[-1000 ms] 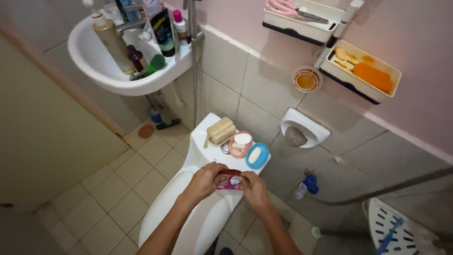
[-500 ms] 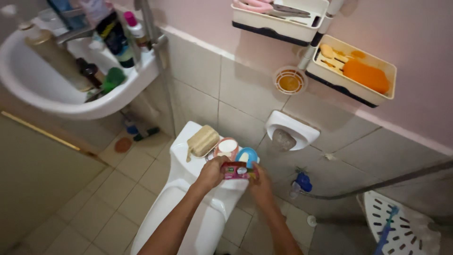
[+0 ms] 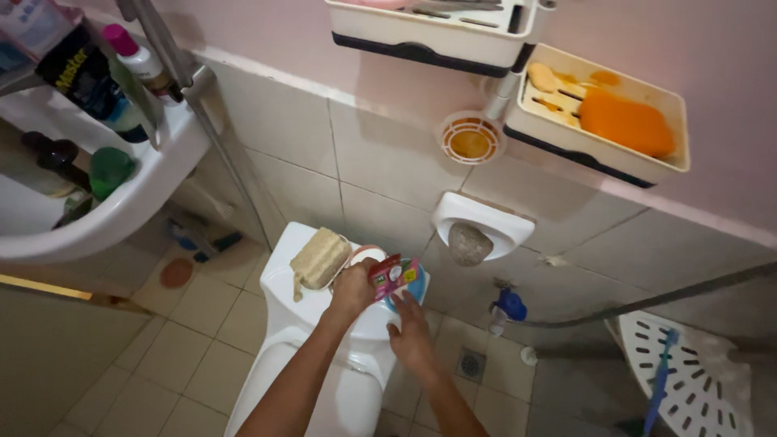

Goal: The person removes several items from a corner bathroom shelf, places them on the toilet tank, then uses a toothbrush and water from a green bucket to scrub the shelf surfaces. The person scrubs each tier of the shelf repeatedly with the wet toothbrush.

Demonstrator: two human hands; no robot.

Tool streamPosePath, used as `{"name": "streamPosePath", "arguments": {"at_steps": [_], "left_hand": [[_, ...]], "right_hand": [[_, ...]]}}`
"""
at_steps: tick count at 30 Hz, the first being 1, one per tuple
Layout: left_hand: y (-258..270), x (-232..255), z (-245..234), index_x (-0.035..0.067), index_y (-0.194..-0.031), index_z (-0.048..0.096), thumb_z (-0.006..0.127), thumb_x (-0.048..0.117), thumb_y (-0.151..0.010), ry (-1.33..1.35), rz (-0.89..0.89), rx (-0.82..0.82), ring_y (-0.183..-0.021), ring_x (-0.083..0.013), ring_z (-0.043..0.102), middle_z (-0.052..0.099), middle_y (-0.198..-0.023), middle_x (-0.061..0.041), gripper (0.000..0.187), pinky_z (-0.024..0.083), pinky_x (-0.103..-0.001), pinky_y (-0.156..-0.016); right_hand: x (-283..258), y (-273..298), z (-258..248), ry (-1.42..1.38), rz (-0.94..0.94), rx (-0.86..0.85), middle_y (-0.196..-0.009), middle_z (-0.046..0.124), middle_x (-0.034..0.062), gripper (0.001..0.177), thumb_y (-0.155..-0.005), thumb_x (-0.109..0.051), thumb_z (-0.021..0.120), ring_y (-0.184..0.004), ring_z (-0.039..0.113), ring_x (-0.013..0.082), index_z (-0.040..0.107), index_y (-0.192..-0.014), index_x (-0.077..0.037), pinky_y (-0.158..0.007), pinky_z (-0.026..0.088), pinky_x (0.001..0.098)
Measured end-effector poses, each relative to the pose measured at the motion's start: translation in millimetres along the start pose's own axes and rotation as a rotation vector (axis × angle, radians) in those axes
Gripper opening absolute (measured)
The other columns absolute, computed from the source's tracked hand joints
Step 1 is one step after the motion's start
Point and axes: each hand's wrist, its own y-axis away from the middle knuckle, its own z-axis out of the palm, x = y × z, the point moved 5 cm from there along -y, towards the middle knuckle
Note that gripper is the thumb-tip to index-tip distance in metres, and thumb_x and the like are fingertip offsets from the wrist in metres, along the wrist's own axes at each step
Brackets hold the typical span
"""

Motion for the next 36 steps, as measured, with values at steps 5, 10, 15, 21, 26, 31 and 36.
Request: {"name": "streamPosePath", "arguments": {"at_steps": [5, 10, 15, 21, 26, 31, 36], "left_hand": [[1.8, -12.4, 9.0, 0.013, -0.109, 0.075, 0.062, 0.006, -0.083, 0.045, 0.023, 0.041, -0.083, -0.0409, 0.073, 0.074, -0.089, -0.022, 0.030, 0.057, -0.051, -0.079], [6.6, -13.8, 10.6, 0.009, -0.118, 0.069, 0.063, 0.008, -0.085, -0.099, 0.070, 0.079, -0.092, -0.0415, 0.070, 0.066, -0.108, -0.022, 0.034, 0.057, -0.051, -0.081], [12.4, -7.9, 7.2, 0.006, -0.129, 0.061, 0.063, 0.014, -0.089, -0.206, 0.045, 0.048, -0.107, -0.0352, 0.066, 0.063, -0.114, -0.015, 0.041, 0.054, -0.053, -0.085], [14.7, -3.1, 3.7, 0.002, -0.135, 0.057, 0.066, 0.022, -0.089, -0.229, 0.045, 0.079, -0.109, -0.0341, 0.064, 0.062, -0.114, -0.015, 0.051, 0.054, -0.053, -0.083], [16.8, -3.6, 7.6, 0.000, -0.140, 0.053, 0.068, 0.024, -0.089, -0.203, 0.045, 0.042, -0.110, -0.0360, 0.062, 0.059, -0.117, -0.017, 0.058, 0.056, -0.048, -0.084], [20.4, -3.6, 7.2, 0.000, -0.141, 0.051, 0.068, 0.023, -0.089, -0.175, 0.023, 0.026, -0.110, -0.0371, 0.062, 0.059, -0.120, -0.017, 0.060, 0.057, -0.048, -0.083], [23.4, -1.8, 1.1, -0.001, -0.141, 0.050, 0.068, 0.025, -0.089, -0.170, 0.011, 0.009, -0.110, -0.0382, 0.061, 0.059, -0.120, -0.018, 0.061, 0.056, -0.049, -0.082]], "right_hand": [[-3.3, -1.7, 6.2, 0.037, -0.050, -0.003, -0.157, 0.041, 0.0201, 0.069, -0.083, -0.005, 0.073, -0.143, 0.040, 0.0397, 0.049, -0.147, -0.008, -0.117, 0.036, 0.0435], [-5.7, -6.1, 14.8, 0.099, -0.087, -0.035, -0.157, 0.039, 0.0220, 0.070, -0.083, -0.006, 0.074, -0.143, 0.037, 0.0421, 0.047, -0.148, -0.006, -0.116, 0.034, 0.0459], [-14.2, -7.1, 15.2, 0.105, -0.087, -0.040, -0.161, 0.034, 0.0195, 0.070, -0.083, -0.009, 0.074, -0.144, 0.038, 0.0385, 0.046, -0.148, -0.007, -0.117, 0.037, 0.0429], [-12.1, -10.0, 17.7, 0.155, -0.002, -0.081, -0.162, 0.031, 0.0163, 0.070, -0.084, -0.011, 0.074, -0.144, 0.037, 0.0384, 0.047, -0.149, -0.009, -0.115, 0.037, 0.0443], [-3.1, -9.5, 19.0, 0.160, 0.029, -0.077, -0.160, 0.030, 0.0214, 0.073, -0.082, -0.014, 0.076, -0.142, 0.039, 0.0408, 0.048, -0.149, -0.013, -0.115, 0.038, 0.0431], [-1.4, -8.5, 17.8, 0.152, 0.054, -0.082, -0.160, 0.031, 0.0227, 0.071, -0.083, -0.014, 0.076, -0.142, 0.040, 0.0419, 0.049, -0.148, -0.014, -0.115, 0.039, 0.0434], [-9.9, -6.4, 14.7, 0.131, 0.074, -0.084, -0.163, 0.028, 0.0201, 0.070, -0.083, -0.014, 0.074, -0.142, 0.041, 0.0403, 0.048, -0.149, -0.016, -0.115, 0.040, 0.0419]]}}
